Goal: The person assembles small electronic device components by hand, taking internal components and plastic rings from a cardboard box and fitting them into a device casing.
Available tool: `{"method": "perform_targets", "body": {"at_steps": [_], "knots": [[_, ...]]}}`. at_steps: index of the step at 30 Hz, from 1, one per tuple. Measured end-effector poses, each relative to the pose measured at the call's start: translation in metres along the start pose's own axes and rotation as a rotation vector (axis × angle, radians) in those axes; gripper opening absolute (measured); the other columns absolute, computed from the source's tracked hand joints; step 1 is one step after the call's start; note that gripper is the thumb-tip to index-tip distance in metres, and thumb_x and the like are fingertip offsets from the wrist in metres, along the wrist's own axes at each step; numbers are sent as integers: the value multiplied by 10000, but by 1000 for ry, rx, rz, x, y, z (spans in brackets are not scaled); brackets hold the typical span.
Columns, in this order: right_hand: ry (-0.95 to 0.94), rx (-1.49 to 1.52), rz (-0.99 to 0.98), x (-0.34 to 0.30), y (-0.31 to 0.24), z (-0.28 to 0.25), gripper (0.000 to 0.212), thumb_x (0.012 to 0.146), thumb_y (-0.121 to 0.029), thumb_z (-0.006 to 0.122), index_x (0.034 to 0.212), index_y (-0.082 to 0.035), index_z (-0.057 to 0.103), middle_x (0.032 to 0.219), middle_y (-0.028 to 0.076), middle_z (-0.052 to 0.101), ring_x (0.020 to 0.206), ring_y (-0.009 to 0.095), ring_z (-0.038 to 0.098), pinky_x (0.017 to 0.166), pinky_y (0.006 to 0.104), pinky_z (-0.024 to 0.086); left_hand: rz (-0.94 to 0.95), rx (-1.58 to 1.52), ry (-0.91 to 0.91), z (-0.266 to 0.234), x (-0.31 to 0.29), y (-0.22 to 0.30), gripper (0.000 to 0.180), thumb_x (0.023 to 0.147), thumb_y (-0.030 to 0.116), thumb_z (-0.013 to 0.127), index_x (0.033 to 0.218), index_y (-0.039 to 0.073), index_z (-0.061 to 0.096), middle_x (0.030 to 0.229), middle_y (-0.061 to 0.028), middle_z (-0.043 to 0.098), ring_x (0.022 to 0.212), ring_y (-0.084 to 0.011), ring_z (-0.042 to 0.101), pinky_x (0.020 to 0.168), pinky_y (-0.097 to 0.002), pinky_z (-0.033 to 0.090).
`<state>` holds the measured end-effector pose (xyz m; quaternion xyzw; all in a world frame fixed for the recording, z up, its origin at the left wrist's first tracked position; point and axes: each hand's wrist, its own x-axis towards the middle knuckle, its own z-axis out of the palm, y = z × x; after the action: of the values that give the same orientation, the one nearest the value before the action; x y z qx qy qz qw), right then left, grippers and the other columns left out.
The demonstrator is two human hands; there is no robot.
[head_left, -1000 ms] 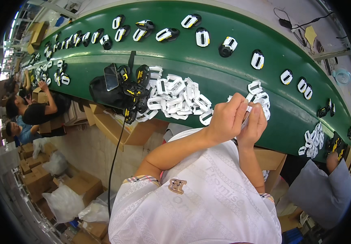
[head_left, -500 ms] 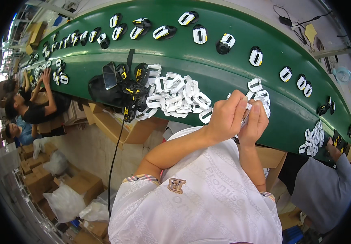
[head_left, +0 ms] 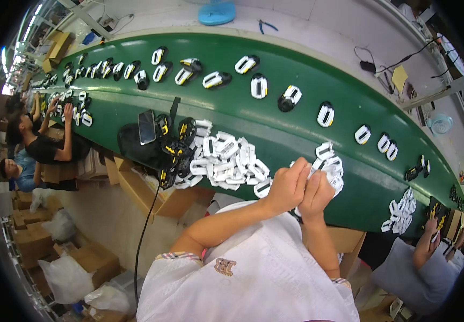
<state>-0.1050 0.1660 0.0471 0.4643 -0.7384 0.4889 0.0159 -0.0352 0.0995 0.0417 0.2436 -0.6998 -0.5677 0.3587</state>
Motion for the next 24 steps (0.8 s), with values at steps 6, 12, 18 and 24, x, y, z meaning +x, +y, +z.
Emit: {"method": "perform_targets", "body": {"at_steps": [6,12,18,24], "knots": [[15,148,79,-12,-10,7,281,880,-93,412,609,-16,424,483,101,426,393,221,428,391,338,305,-79,-93,15,-14,-13,3,189,927,139,400,789,23,459,513,-78,464,445,-170,488,430,-295,357],[13,318,176,-9,3,13,317,912,-137,383,620,-16,405,489,40,383,431,105,352,408,285,266,-63,-85,-16,-11,-4,-5,190,936,144,394,804,21,454,525,-64,444,455,-120,436,434,-278,345],[61,667,424,4,3,14,335,947,-199,368,641,-64,363,575,-32,348,534,47,293,462,238,227,-93,-175,-52,-14,16,13,215,946,162,398,791,21,444,522,-18,421,464,-59,380,424,-241,316],[48,738,500,3,-6,5,336,950,-215,369,645,-75,361,604,-29,353,567,43,288,488,223,228,-181,-305,-80,-12,11,18,246,958,184,385,776,28,437,522,14,399,462,-32,329,417,-214,295]]}}
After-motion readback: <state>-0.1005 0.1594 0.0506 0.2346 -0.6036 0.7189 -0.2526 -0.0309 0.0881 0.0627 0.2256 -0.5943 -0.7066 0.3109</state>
